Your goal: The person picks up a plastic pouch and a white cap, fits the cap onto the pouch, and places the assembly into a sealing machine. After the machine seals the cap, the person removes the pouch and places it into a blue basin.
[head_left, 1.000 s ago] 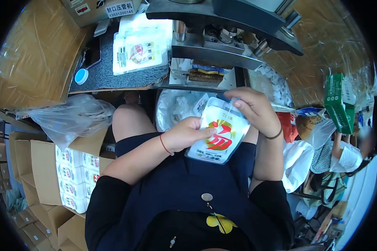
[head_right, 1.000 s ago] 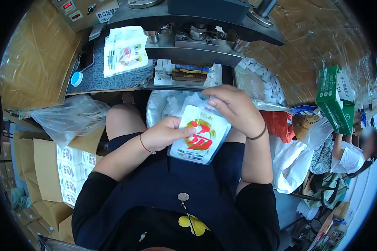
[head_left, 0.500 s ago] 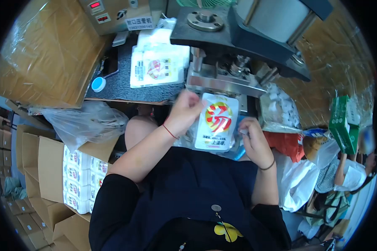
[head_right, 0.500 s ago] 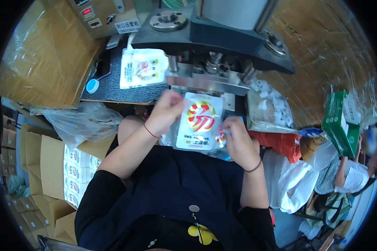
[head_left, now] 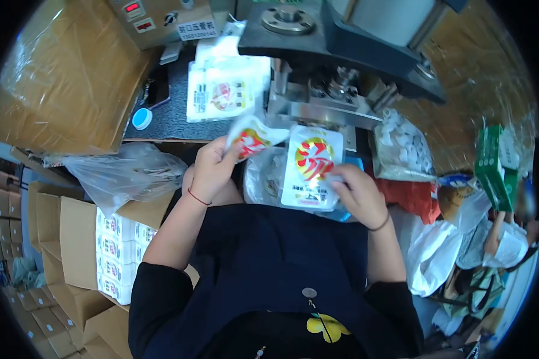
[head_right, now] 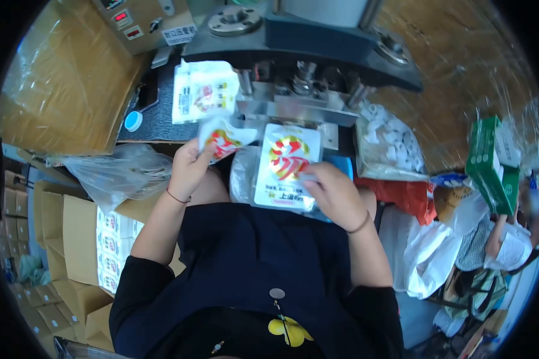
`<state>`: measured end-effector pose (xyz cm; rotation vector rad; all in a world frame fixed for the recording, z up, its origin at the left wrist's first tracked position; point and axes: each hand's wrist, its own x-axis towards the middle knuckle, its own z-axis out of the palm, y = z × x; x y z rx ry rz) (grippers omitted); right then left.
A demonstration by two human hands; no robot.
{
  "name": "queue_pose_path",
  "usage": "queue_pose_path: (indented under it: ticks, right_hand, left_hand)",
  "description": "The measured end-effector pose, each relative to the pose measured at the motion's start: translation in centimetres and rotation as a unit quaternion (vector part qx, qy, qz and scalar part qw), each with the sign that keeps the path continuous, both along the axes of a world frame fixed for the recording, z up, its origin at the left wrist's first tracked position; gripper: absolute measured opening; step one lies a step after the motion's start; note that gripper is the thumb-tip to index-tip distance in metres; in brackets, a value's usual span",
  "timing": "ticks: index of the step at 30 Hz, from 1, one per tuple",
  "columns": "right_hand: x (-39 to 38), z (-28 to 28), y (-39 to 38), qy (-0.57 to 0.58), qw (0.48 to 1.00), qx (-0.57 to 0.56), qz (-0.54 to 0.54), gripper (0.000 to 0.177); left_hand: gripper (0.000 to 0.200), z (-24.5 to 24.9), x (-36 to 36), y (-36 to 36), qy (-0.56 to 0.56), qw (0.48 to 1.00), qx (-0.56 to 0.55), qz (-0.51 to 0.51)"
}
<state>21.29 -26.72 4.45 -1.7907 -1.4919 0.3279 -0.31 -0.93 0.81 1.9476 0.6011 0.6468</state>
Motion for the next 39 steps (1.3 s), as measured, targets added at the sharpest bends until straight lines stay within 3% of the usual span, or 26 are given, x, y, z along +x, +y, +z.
queue_pose_path:
  ticks: [2, 3, 4, 6, 8, 11, 13, 15, 17, 19, 22, 26, 29, 30, 32, 34, 39]
  right_hand:
    - [-0.6, -0.1, 1.4, -0.028, 0.998, 0.026, 0.049, 0.020]
    - [-0.7, 0.9, 1.8, -0.010, 0.999, 0.035, 0.012, 0.019]
    - [-0.9, 2.1, 2.0, 0.008, 0.999, 0.045, -0.024, 0.019]
    - [-0.5, 2.5, 2.9, 0.089, 0.975, 0.166, -0.115, 0.018]
    - [0.4, 3.7, 3.6, -0.070, 0.977, 0.177, -0.100, 0.015]
    - [1.6, 4.1, 2.5, -0.138, 0.986, 0.091, -0.039, 0.013]
    - [2.0, 3.9, 1.4, -0.050, 0.991, 0.091, -0.081, 0.012]
    - [2.3, 4.3, 0.4, 0.064, 0.980, 0.113, -0.150, 0.013]
    - [2.5, 4.4, 0.5, 0.061, 0.985, 0.109, -0.121, 0.012]
    - [1.7, 4.8, 0.6, 0.030, 0.993, 0.072, -0.089, 0.013]
    - [3.3, 4.9, 0.0, -0.139, 0.989, 0.017, -0.053, 0.016]
    - [3.5, 4.6, -0.3, -0.003, 1.000, -0.021, 0.021, 0.023]
    - [6.5, 3.6, -0.8, -0.180, 0.966, -0.013, -0.185, 0.023]
    - [8.0, 3.6, -1.1, -0.216, 0.944, -0.065, -0.240, 0.027]
    - [11.5, 0.7, -2.5, -0.265, 0.922, -0.150, -0.238, 0.026]
    - [12.9, -1.1, -2.5, -0.242, 0.929, -0.154, -0.235, 0.025]
    - [14.4, -4.2, -2.6, -0.219, 0.940, -0.076, -0.250, 0.022]
  left_hand:
    - [0.014, -0.1, 0.9, -1.5, 0.001, 0.996, -0.073, -0.060]
    - [0.015, -0.1, 1.4, -2.5, -0.010, 0.990, -0.108, -0.089]
    - [0.017, -0.1, 1.9, -3.3, -0.002, 0.992, -0.067, -0.105]
    - [0.021, -1.1, 2.7, -4.8, 0.017, 0.989, -0.066, -0.135]
    - [0.024, -0.5, 3.3, -6.6, 0.012, 0.977, -0.139, -0.162]
    - [0.026, -1.6, 4.0, -8.4, -0.007, 0.947, -0.244, -0.209]
    - [0.030, -1.0, 4.3, -9.8, -0.030, 0.915, -0.326, -0.235]
    - [0.031, -0.8, 4.4, -9.9, 0.021, 0.942, -0.239, -0.233]
    - [0.034, -1.4, 4.7, -10.0, 0.053, 0.950, -0.200, -0.235]
    - [0.033, -1.6, 4.8, -10.3, 0.074, 0.928, -0.260, -0.256]
    - [0.032, -1.0, 4.9, -11.5, 0.040, 0.870, -0.403, -0.282]
    - [0.033, -1.2, 5.1, -12.1, 0.043, 0.800, -0.498, -0.331]
    - [0.031, -2.2, 5.0, -11.5, 0.016, 0.807, -0.507, -0.303]
    - [0.032, -2.4, 5.2, -10.8, 0.001, 0.810, -0.509, -0.290]
    - [0.031, -2.0, 6.0, -8.6, -0.012, 0.816, -0.513, -0.266]
    - [0.030, -1.0, 7.0, -6.7, -0.007, 0.812, -0.533, -0.239]
    - [0.034, -1.7, 8.1, -5.7, -0.026, 0.814, -0.533, -0.230]
